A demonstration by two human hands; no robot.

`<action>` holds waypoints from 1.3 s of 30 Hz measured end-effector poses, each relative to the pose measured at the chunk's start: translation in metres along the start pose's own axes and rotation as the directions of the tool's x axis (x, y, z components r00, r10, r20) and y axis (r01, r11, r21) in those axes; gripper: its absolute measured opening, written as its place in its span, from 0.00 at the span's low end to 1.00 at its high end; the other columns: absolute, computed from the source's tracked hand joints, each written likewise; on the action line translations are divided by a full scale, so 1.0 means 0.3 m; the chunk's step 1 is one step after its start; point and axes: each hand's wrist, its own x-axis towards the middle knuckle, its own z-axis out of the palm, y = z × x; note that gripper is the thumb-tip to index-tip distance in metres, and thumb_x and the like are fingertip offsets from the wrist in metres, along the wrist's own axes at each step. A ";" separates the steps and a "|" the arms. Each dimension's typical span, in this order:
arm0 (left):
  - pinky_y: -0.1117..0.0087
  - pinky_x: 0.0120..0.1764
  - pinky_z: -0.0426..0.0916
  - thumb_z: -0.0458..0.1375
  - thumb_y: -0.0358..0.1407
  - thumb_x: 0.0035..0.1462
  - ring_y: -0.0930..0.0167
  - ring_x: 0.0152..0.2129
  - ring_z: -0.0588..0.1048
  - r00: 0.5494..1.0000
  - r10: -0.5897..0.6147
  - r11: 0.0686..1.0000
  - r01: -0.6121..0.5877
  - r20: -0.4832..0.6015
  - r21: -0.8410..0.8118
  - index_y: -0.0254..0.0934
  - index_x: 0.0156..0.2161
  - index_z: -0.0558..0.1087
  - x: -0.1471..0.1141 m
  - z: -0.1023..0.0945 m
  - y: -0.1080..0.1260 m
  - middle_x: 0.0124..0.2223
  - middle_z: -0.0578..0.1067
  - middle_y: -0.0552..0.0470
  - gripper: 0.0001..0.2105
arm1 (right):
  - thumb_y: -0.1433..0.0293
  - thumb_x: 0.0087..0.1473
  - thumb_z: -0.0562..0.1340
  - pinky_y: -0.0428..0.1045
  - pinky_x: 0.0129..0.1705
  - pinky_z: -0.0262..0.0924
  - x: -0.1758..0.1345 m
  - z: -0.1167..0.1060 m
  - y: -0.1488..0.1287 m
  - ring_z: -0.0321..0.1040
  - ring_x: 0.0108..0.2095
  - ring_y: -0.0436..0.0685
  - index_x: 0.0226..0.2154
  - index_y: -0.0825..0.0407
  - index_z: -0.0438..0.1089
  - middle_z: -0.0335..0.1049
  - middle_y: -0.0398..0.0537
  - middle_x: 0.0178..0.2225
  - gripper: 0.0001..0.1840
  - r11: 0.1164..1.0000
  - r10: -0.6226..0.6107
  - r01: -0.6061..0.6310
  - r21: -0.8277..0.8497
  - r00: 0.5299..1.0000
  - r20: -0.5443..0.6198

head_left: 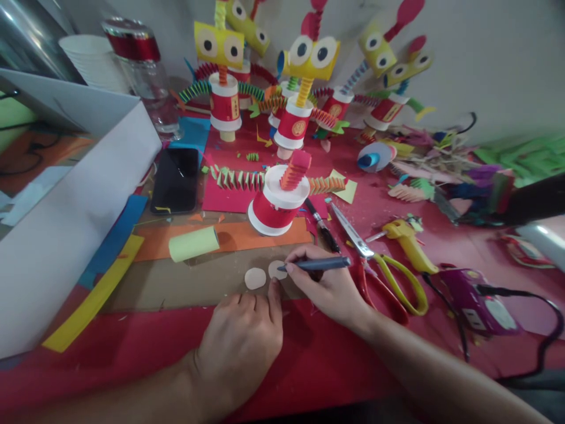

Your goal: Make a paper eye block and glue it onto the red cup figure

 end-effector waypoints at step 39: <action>0.70 0.17 0.65 0.56 0.22 0.49 0.69 0.16 0.71 1.000 0.004 1.000 -0.005 -0.026 -0.021 0.25 0.45 0.76 0.000 0.010 -0.004 0.20 0.73 0.51 0.17 | 0.70 0.49 0.59 0.45 0.23 0.53 0.001 0.009 0.005 0.58 0.23 0.50 0.24 0.51 0.65 0.64 0.41 0.21 0.04 0.998 0.055 -0.057 -0.032 0.996 -0.064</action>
